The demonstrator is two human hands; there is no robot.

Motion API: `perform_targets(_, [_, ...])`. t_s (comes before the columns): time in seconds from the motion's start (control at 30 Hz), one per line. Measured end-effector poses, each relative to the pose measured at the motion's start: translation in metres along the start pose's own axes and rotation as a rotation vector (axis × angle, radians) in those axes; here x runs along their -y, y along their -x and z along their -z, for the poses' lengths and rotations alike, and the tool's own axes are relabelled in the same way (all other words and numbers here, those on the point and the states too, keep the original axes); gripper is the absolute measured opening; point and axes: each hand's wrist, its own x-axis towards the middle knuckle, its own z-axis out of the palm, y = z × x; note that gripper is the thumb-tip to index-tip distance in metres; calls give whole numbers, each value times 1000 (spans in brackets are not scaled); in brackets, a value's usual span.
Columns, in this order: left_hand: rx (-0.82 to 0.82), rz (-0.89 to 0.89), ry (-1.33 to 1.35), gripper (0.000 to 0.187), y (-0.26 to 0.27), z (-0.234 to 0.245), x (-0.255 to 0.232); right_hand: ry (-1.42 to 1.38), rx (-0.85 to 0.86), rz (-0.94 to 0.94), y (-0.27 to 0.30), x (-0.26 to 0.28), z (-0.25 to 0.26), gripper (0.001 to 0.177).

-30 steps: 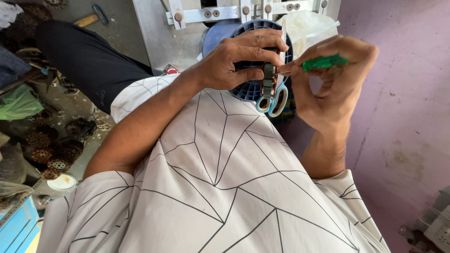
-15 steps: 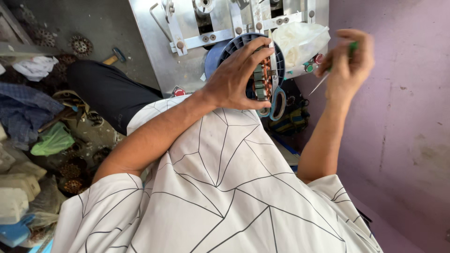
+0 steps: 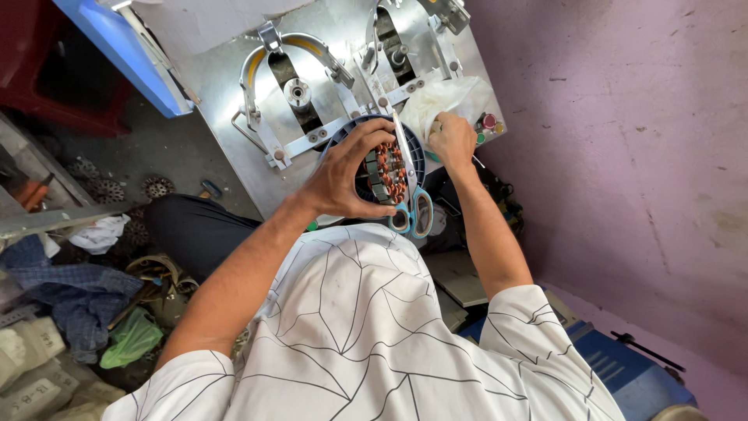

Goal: The person is repairing an electric motor stator. They use scissors to cut small pieces of white insulating material and a green screwdriver to tuck the material into the slots of the copper-wound stator.

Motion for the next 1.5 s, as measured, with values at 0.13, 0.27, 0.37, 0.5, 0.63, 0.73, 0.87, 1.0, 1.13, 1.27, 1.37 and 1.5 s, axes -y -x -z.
perform_targets(0.13, [-22,-31,45,98,0,-1,-1,-101,-21,-2,4,3,4,19])
perform_targets(0.27, [-34,-26,40,98,1,-1,0,-207,-116,107,12,-4,7,9])
perform_targets(0.37, [-25,-18,27,100,4,-1,1,-274,-107,190,16,-13,9,12])
perform_targets(0.5, [0,35,17,106,9,-5,4,-319,-126,252,24,-21,13,19])
perform_targets(0.63, [9,115,-32,114,10,-6,-2,-418,-170,161,30,-3,29,23])
perform_targets(0.73, [-49,72,-109,122,9,-3,-19,-713,-211,29,45,23,62,14])
perform_targets(0.87, [-293,90,-126,96,22,-5,-65,-1178,-83,-139,93,66,134,11])
perform_targets(1.0, [-255,134,180,50,36,-17,-100,-1448,186,61,157,112,178,10])
perform_targets(1.13, [-250,15,264,27,40,-21,-101,-1370,371,13,171,137,195,8])
perform_targets(1.27, [-336,246,435,13,46,-23,-94,-937,283,36,170,140,206,22])
perform_targets(1.37, [-450,430,608,19,49,-30,-92,-371,87,167,171,138,197,19])
perform_targets(1.5, [-557,503,607,22,49,-23,-92,-82,137,212,172,139,172,33])
